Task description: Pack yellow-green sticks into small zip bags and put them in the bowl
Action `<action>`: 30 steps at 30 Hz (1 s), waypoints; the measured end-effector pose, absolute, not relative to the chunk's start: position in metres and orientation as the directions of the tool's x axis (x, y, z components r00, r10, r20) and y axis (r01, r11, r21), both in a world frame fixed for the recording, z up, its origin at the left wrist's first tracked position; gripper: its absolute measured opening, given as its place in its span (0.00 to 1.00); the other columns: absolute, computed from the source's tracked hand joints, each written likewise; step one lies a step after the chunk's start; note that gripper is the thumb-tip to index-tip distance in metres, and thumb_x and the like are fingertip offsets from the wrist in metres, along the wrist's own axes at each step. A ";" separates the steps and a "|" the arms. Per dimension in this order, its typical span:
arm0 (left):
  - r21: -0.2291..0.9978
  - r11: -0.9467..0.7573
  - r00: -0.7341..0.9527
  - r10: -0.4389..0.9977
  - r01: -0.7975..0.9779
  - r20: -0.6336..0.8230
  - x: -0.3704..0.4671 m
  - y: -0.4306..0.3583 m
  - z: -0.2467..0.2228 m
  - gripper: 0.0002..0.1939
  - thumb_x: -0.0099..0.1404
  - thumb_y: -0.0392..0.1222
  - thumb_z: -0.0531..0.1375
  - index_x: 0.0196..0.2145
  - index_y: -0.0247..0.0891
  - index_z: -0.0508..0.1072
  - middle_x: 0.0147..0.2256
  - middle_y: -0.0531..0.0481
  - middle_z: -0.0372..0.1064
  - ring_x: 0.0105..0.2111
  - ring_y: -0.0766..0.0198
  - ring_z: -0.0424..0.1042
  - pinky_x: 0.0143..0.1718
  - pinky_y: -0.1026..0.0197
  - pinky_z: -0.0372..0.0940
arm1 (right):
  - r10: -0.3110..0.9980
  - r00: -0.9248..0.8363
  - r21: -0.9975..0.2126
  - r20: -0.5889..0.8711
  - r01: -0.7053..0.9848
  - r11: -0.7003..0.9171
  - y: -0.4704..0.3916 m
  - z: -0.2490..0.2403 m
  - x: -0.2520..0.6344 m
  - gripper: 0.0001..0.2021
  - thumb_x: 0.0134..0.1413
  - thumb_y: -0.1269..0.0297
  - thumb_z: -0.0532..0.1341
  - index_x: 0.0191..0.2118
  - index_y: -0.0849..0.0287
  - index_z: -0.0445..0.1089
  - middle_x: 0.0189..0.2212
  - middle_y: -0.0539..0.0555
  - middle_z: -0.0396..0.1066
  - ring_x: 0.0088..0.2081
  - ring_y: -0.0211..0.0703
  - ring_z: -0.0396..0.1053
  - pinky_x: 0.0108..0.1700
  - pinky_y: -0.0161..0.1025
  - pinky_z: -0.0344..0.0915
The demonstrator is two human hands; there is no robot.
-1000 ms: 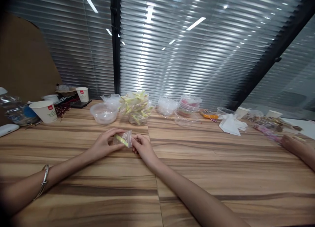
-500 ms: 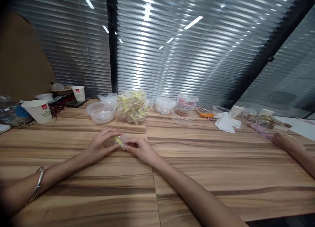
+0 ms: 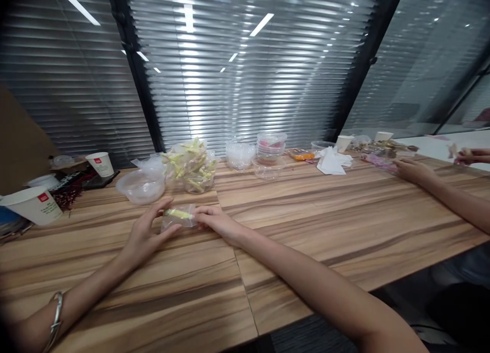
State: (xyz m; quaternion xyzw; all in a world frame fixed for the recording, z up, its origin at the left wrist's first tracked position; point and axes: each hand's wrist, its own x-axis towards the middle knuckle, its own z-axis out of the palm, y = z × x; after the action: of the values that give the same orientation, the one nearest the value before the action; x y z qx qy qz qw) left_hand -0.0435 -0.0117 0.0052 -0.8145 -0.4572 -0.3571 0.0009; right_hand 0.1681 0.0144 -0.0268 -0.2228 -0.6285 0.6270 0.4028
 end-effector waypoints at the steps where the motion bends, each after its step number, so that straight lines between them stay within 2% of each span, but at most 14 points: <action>1: 0.328 -0.580 0.325 0.746 0.745 0.581 -0.043 -0.012 0.005 0.31 0.56 0.50 0.60 0.55 0.44 0.57 0.51 0.48 0.61 0.49 0.63 0.63 0.50 0.58 0.61 | 0.800 -0.560 -0.967 0.218 -0.237 0.098 0.013 -0.027 0.168 0.13 0.51 0.59 0.58 0.35 0.65 0.67 0.32 0.52 0.63 0.32 0.30 0.58 0.36 0.28 0.55; 4: 0.301 -0.577 0.332 0.741 0.759 0.584 -0.043 -0.014 0.006 0.29 0.56 0.50 0.60 0.54 0.44 0.57 0.51 0.48 0.61 0.50 0.63 0.63 0.52 0.58 0.60 | 0.826 -0.518 -0.966 0.221 -0.236 0.110 0.012 -0.024 0.167 0.13 0.52 0.57 0.57 0.34 0.65 0.66 0.29 0.51 0.61 0.30 0.29 0.57 0.34 0.28 0.54; 7: 0.270 -0.590 0.333 0.713 0.761 0.617 -0.042 -0.017 0.007 0.29 0.56 0.50 0.60 0.54 0.43 0.57 0.50 0.47 0.61 0.50 0.62 0.62 0.53 0.57 0.58 | 0.843 -0.474 -0.966 0.255 -0.157 0.204 0.013 -0.021 0.168 0.15 0.53 0.55 0.55 0.35 0.64 0.67 0.29 0.51 0.62 0.30 0.29 0.57 0.32 0.28 0.53; 11: 0.249 -0.596 0.333 0.694 0.764 0.639 -0.042 -0.019 0.007 0.27 0.58 0.49 0.59 0.54 0.43 0.57 0.49 0.48 0.62 0.49 0.64 0.62 0.52 0.58 0.58 | 0.794 -0.466 -0.910 0.390 -0.064 0.409 0.013 -0.024 0.168 0.15 0.54 0.56 0.55 0.37 0.63 0.69 0.36 0.53 0.65 0.38 0.33 0.61 0.42 0.30 0.56; 13: 0.266 -0.588 0.326 0.707 0.764 0.627 -0.042 -0.020 0.008 0.25 0.59 0.48 0.58 0.53 0.44 0.58 0.49 0.49 0.62 0.49 0.65 0.61 0.52 0.60 0.58 | 0.785 -0.477 -0.910 0.395 -0.082 0.407 0.012 -0.027 0.165 0.14 0.53 0.56 0.56 0.39 0.62 0.69 0.38 0.53 0.66 0.39 0.33 0.62 0.43 0.30 0.57; 17: 0.378 -0.574 0.290 0.755 0.726 0.589 -0.041 -0.020 0.010 0.27 0.58 0.49 0.58 0.54 0.45 0.57 0.51 0.49 0.60 0.51 0.65 0.60 0.54 0.59 0.58 | 0.840 -0.441 -0.948 0.317 -0.144 0.283 0.008 -0.031 0.160 0.16 0.52 0.55 0.57 0.41 0.62 0.68 0.34 0.54 0.66 0.32 0.31 0.62 0.36 0.30 0.58; 20: 0.506 -0.537 0.216 0.800 0.675 0.560 -0.041 -0.016 0.010 0.28 0.58 0.50 0.57 0.55 0.44 0.56 0.54 0.47 0.56 0.54 0.63 0.58 0.55 0.57 0.58 | 0.872 -0.381 -0.951 0.307 -0.151 0.269 0.009 -0.032 0.159 0.16 0.53 0.54 0.56 0.41 0.62 0.68 0.33 0.53 0.66 0.31 0.31 0.62 0.33 0.29 0.57; 22: 0.602 -0.489 0.165 0.843 0.632 0.512 -0.042 -0.013 0.008 0.27 0.59 0.50 0.56 0.54 0.43 0.58 0.52 0.47 0.59 0.51 0.63 0.62 0.52 0.57 0.62 | 0.890 -0.336 -0.950 0.309 -0.144 0.276 0.011 -0.034 0.159 0.16 0.53 0.54 0.56 0.40 0.62 0.68 0.33 0.53 0.67 0.32 0.32 0.62 0.33 0.29 0.57; 25: 0.695 -0.440 0.152 0.887 0.569 0.437 -0.042 -0.009 0.004 0.26 0.57 0.50 0.58 0.52 0.42 0.58 0.43 0.48 0.64 0.41 0.66 0.68 0.45 0.59 0.67 | 0.903 -0.282 -0.946 0.322 -0.142 0.293 0.016 -0.038 0.159 0.16 0.51 0.55 0.58 0.41 0.61 0.69 0.36 0.54 0.68 0.35 0.33 0.63 0.35 0.29 0.58; 30: 0.809 -0.413 0.147 0.910 0.418 0.388 -0.044 -0.008 -0.002 0.24 0.55 0.47 0.60 0.47 0.40 0.58 0.39 0.49 0.64 0.33 0.71 0.68 0.37 0.65 0.67 | 0.869 -0.339 -0.932 0.361 -0.142 0.332 0.018 -0.043 0.159 0.14 0.49 0.58 0.60 0.39 0.62 0.69 0.37 0.54 0.68 0.37 0.34 0.64 0.40 0.30 0.59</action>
State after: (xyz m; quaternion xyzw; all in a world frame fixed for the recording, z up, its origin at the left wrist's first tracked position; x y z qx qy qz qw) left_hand -0.0437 -0.0079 -0.0017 -0.7073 -0.4695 -0.4538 -0.2707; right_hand 0.1593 0.0182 -0.0431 -0.2820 -0.6445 0.5043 0.5008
